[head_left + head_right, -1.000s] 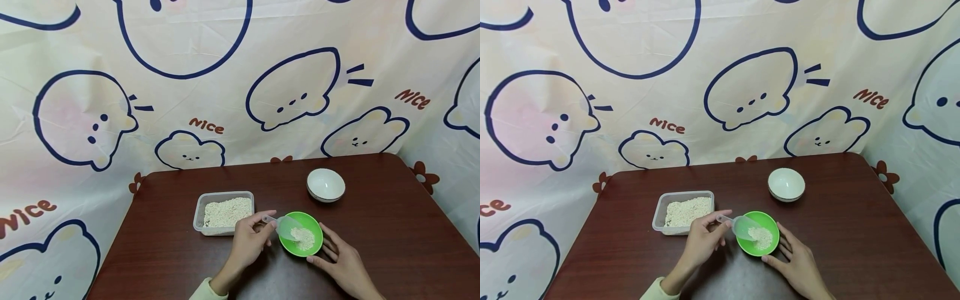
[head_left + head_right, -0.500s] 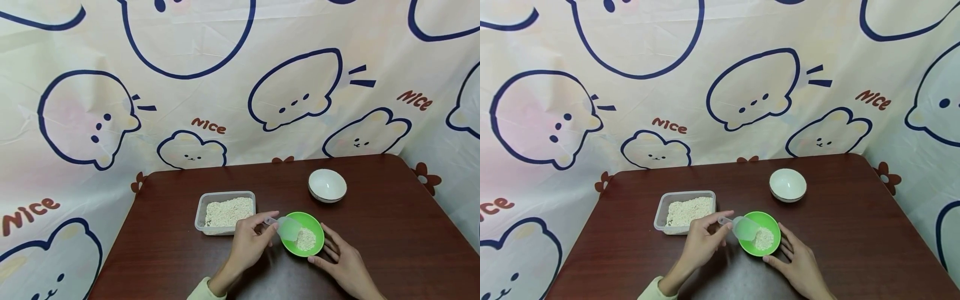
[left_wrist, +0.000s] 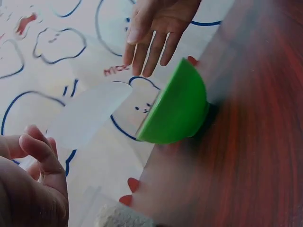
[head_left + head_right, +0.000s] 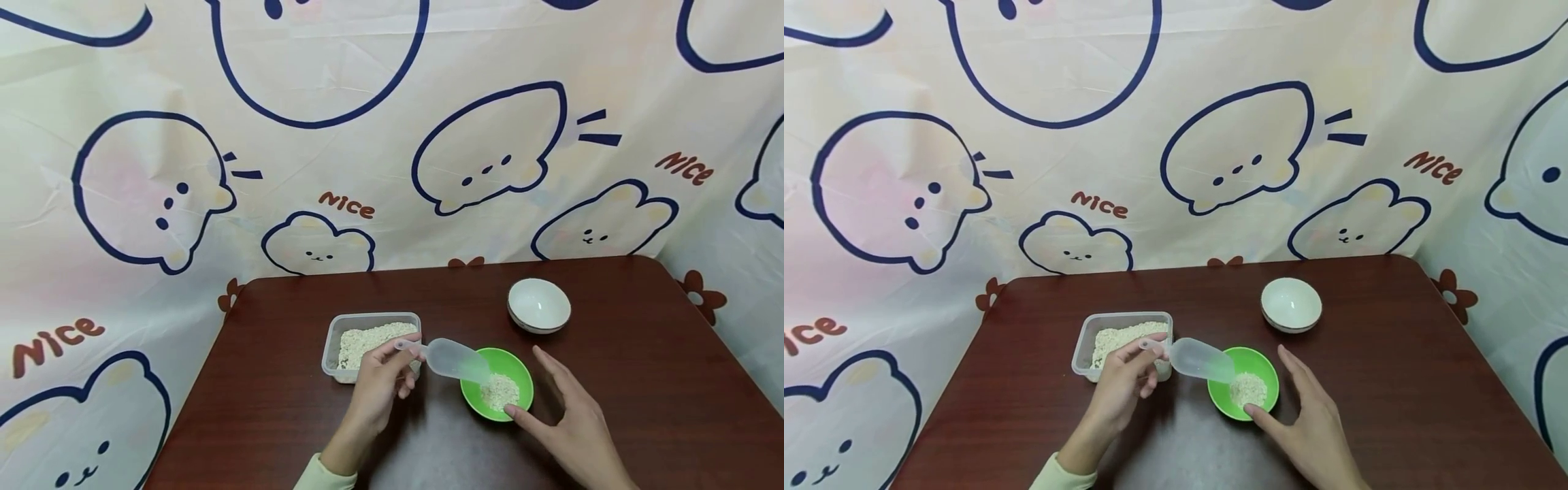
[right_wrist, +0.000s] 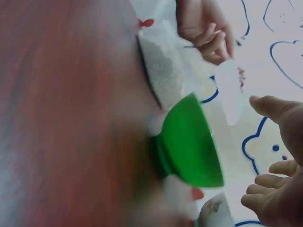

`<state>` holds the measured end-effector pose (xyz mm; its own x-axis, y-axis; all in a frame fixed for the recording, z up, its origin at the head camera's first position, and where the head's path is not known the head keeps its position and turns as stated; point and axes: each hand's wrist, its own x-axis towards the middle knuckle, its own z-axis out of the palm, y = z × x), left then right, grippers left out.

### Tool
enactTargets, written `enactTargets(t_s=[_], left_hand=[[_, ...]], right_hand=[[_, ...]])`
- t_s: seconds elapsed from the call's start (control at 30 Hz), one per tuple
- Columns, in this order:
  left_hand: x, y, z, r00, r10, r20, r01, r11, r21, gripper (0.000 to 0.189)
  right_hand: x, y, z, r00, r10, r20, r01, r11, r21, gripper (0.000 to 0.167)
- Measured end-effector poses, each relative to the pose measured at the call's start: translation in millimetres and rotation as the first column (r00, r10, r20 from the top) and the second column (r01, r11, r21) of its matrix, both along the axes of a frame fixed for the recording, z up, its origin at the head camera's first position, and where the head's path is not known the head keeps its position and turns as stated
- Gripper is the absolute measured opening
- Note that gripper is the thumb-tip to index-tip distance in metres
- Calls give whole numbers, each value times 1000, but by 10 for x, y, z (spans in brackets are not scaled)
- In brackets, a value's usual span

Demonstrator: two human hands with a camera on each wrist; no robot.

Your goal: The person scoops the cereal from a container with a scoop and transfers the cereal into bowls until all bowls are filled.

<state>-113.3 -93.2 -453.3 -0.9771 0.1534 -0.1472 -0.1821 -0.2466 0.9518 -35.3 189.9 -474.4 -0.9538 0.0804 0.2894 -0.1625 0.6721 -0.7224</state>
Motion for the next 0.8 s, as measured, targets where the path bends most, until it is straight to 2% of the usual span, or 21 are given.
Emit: enactTargets(t_s=[0.1, 0.2, 0.33, 0.4, 0.6, 0.8], left_hand=[[-20, -116, 23, 998, 33, 51, -36, 998, 54, 43], [-45, -258, 43, 994, 77, 72, -83, 993, 84, 40], [-95, -513, 67, 986, 163, 46, -167, 981, 103, 24], [-120, -664, 79, 978, 207, 26, -208, 973, 96, 18], [-156, -1043, 87, 956, 294, 13, -294, 955, 33, 19], [-190, -1288, 72, 948, 318, 17, -318, 948, -29, 17]], right_hand=[[-20, -98, 88, 999, 31, -29, -32, 998, -50, 104], [-50, -234, 148, 997, 59, -56, -63, 995, -79, 105], [-115, -487, 200, 993, 100, -60, -105, 990, -89, 107], [-160, -638, 208, 990, 138, -28, -140, 985, -101, 108], [-331, -1087, 117, 966, 255, 43, -242, 950, -195, 110], [-517, -1403, -26, 964, 264, 36, -248, 937, -245, 110]])
